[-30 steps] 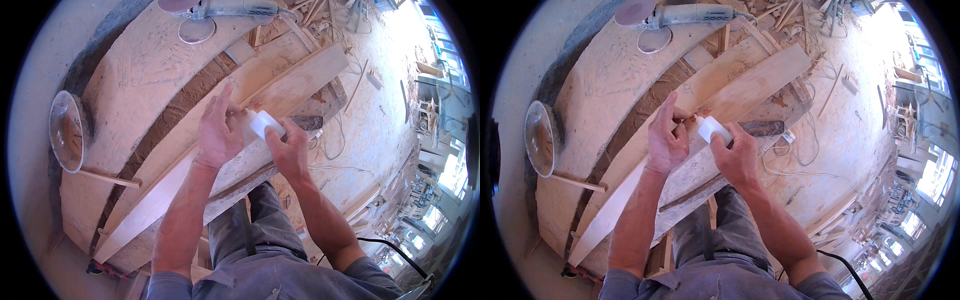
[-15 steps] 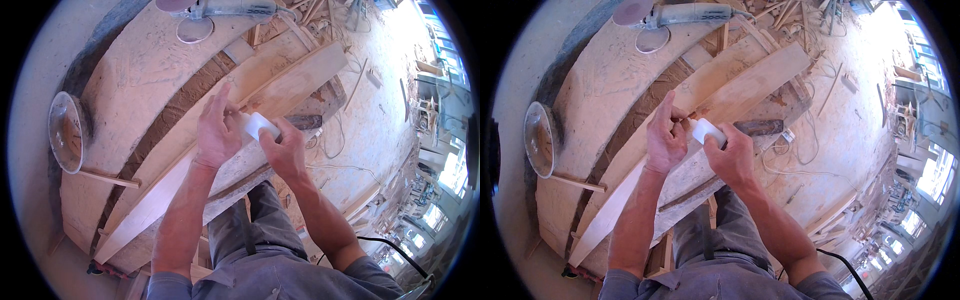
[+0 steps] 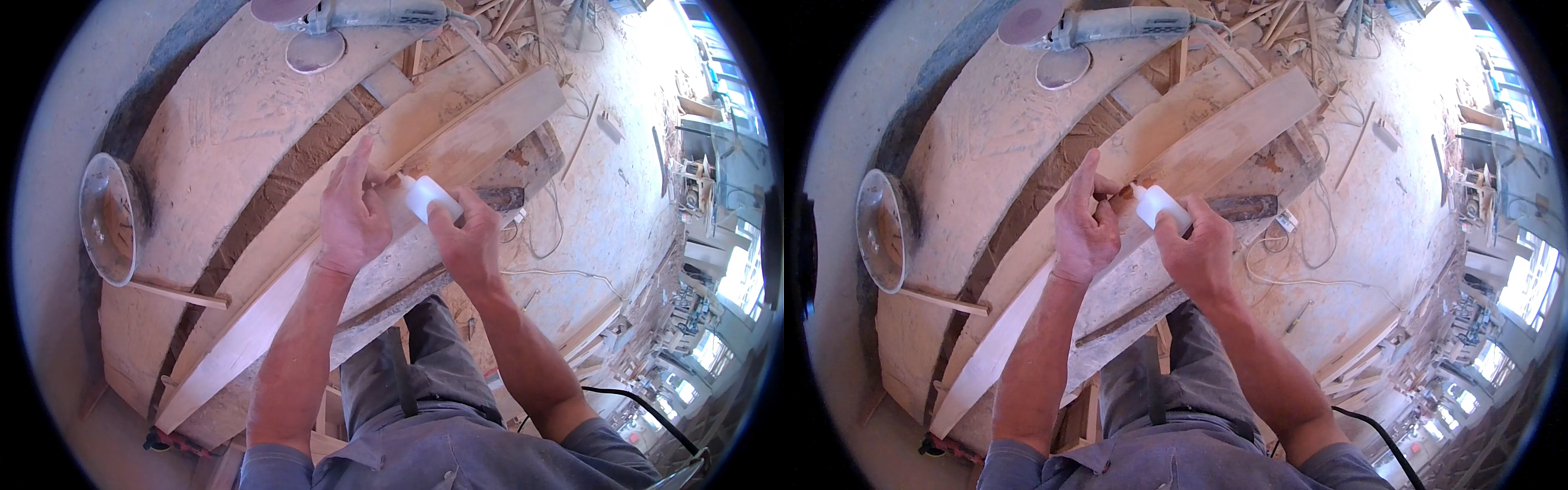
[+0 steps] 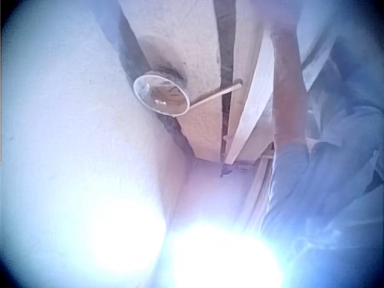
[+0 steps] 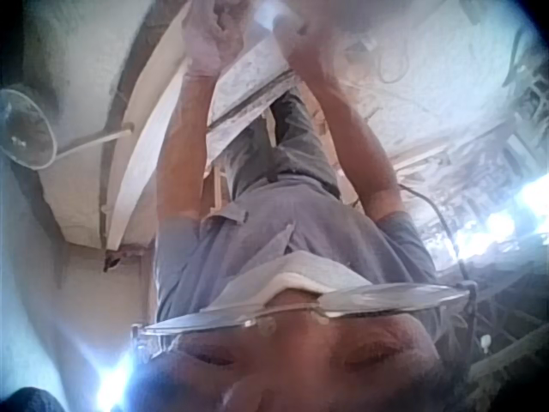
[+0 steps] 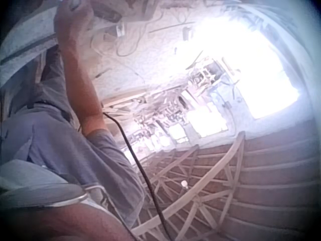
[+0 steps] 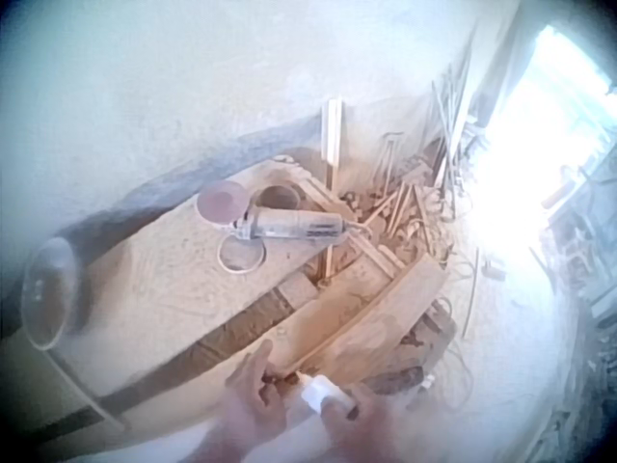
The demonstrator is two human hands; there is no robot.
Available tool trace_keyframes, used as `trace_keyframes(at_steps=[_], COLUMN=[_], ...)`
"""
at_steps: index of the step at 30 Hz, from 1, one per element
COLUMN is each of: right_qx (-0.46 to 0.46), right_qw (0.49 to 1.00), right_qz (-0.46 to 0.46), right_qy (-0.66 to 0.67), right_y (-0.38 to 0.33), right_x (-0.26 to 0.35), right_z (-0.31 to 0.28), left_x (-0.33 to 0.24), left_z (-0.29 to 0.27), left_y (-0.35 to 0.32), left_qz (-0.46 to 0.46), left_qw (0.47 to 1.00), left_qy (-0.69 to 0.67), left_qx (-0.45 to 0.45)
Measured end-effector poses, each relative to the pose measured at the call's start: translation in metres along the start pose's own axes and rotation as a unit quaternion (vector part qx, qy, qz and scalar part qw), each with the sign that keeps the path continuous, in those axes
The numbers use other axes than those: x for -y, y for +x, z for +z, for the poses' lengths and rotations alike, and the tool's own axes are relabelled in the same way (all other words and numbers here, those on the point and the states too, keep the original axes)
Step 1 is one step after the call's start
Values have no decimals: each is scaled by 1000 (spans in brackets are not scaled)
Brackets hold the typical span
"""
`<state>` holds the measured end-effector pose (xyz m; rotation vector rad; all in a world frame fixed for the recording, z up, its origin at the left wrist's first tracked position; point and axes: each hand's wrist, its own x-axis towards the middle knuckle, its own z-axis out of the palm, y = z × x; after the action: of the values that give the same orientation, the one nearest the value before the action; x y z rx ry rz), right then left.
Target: The person aligns a wooden plank on a workbench, applies glue to the plank, inserts nails, and uses a power sander to smooth the surface. The person handles the plank, glue, nails, and sander throughout the process.
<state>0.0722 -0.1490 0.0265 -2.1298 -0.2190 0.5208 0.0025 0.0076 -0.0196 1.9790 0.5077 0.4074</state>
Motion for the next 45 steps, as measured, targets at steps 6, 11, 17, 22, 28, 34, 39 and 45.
trace_keyframes(at_steps=[6, 11, 17, 22, 28, 34, 39, 45], right_qx=[-19, -12, 7, 34, 41, 35, 37, 7], right_qw=[1000, 999, 1000, 999, 999, 984, 906, 900], right_qz=[-11, -16, -8, 6, -20, 89, 48, -22], right_qy=[-19, -42, -3, -9, -2, 149, 418, 436], right_y=[4, 5, -1, -5, -8, 3, 31, 66], right_x=[-1, 1, -1, 3, 3, -17, -15, -18], right_z=[-1, -2, 1, 2, 6, -14, -30, -23], left_x=[3, 2, 4, 5, 13, 5, 5, 9], left_z=[2, 1, 2, 3, 4, 3, 2, 5], left_y=[-1, -1, -1, -1, -1, -1, -1, -1], left_qz=[5, 6, 9, -6, 34, 8, 14, 43], left_qw=[1000, 1000, 1000, 1000, 999, 1000, 1000, 999], left_qy=[3, 10, -11, -10, 12, 3, 7, 0], left_qx=[-6, -8, -9, -6, -16, -18, -23, -25])
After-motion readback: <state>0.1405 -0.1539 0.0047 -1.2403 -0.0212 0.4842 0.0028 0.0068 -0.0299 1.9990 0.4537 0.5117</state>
